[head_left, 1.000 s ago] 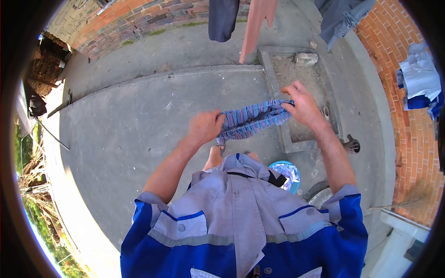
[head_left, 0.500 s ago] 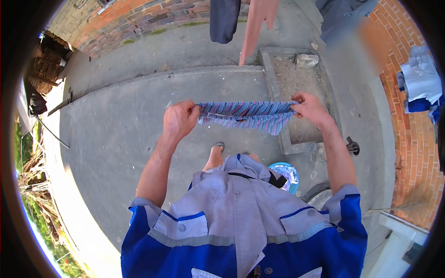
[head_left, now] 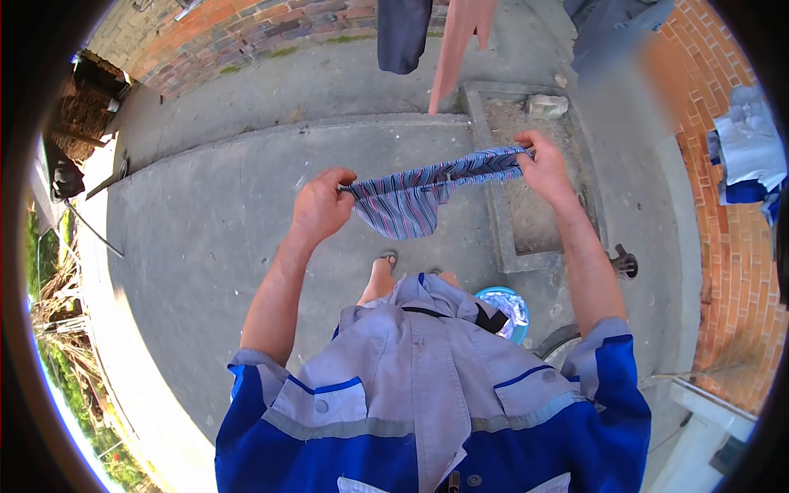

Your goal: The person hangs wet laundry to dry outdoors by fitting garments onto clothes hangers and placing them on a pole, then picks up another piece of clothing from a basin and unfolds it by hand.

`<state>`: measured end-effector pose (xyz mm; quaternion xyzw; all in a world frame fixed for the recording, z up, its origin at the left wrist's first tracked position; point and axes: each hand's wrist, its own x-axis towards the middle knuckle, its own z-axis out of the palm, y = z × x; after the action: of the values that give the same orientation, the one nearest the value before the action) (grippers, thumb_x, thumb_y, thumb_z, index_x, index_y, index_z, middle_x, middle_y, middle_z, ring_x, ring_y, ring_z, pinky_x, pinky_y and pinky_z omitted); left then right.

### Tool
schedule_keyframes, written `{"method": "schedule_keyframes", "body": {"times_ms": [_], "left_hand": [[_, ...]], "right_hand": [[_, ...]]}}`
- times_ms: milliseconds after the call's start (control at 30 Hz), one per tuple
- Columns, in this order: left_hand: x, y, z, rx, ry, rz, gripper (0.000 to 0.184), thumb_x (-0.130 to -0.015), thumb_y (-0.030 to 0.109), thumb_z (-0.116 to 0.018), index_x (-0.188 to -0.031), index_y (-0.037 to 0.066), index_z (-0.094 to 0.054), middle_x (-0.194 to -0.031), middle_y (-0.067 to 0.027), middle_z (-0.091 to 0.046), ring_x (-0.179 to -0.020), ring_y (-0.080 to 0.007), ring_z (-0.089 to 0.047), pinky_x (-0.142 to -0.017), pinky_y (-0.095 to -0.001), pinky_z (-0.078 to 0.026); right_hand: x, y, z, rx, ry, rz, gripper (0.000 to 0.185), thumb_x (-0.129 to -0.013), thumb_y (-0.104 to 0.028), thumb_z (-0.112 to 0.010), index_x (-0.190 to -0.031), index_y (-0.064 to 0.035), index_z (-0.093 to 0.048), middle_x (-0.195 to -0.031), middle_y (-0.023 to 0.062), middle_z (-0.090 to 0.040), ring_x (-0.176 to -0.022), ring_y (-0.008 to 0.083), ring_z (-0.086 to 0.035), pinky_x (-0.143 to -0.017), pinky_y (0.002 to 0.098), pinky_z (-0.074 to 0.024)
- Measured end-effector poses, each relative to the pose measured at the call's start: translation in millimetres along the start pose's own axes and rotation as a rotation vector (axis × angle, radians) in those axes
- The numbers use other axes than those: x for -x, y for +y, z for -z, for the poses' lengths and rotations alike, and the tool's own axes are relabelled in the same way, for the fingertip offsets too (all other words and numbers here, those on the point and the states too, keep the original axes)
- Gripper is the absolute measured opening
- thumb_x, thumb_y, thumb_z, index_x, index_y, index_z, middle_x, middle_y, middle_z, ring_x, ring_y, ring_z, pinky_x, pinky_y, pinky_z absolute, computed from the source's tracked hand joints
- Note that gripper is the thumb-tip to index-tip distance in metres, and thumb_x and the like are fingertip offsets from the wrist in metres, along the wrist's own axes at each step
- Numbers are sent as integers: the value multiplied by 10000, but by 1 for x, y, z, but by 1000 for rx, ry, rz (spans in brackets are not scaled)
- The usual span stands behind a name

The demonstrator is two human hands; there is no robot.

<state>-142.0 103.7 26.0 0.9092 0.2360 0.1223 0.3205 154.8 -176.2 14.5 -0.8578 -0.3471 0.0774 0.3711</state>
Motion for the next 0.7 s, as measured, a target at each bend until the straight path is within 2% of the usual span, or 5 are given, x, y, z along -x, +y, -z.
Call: {"method": "schedule_keyframes", "body": {"times_ms": [367,533,567,600,700], "left_hand": [[22,-25,-1,-2,-66,110,261,-791,49,-573,-1015,50,-705,-893,-173,-725,-757,-282,-708,-715,-368,-555],[53,-64,-20,237,111,235,289,-768,50,-617,-1040,66,-712,-956,-158,-718,-853,-294,-705,-763,-382,-564],[65,-72,-29,156,-25,254,302,-772,67,-611,-1058,64,-707,-1029,-171,-708,-929,-299,-695,-822,-388,-555],[78,-94,-47,23,-248,140,310,-777,89,-607,-1071,68,-704,-1065,-175,-702,-983,-308,-684,-877,-394,-542],[83,-140,-41,-31,-310,217,322,-781,105,-604,-1086,63,-700,-1071,-161,-708,-1013,-309,-681,-903,-386,-538]], "right_hand": [[14,-8,-19,301,-280,235,218,-786,-23,-607,-1001,-35,-643,-981,209,-655,-972,400,-631,-824,469,-511],[34,18,-73,-391,-345,-70,280,-807,-39,-618,-1081,-14,-670,-999,156,-713,-912,257,-696,-836,359,-539],[46,2,-81,-171,-354,-64,298,-792,-28,-611,-1083,-18,-673,-967,163,-702,-907,282,-689,-834,366,-542],[50,29,-96,252,-464,251,320,-770,-46,-628,-1085,-27,-678,-941,168,-691,-906,324,-676,-835,388,-543],[44,6,-108,85,-389,9,316,-754,-100,-659,-1062,-34,-689,-956,174,-684,-913,359,-660,-837,414,-536]]}}
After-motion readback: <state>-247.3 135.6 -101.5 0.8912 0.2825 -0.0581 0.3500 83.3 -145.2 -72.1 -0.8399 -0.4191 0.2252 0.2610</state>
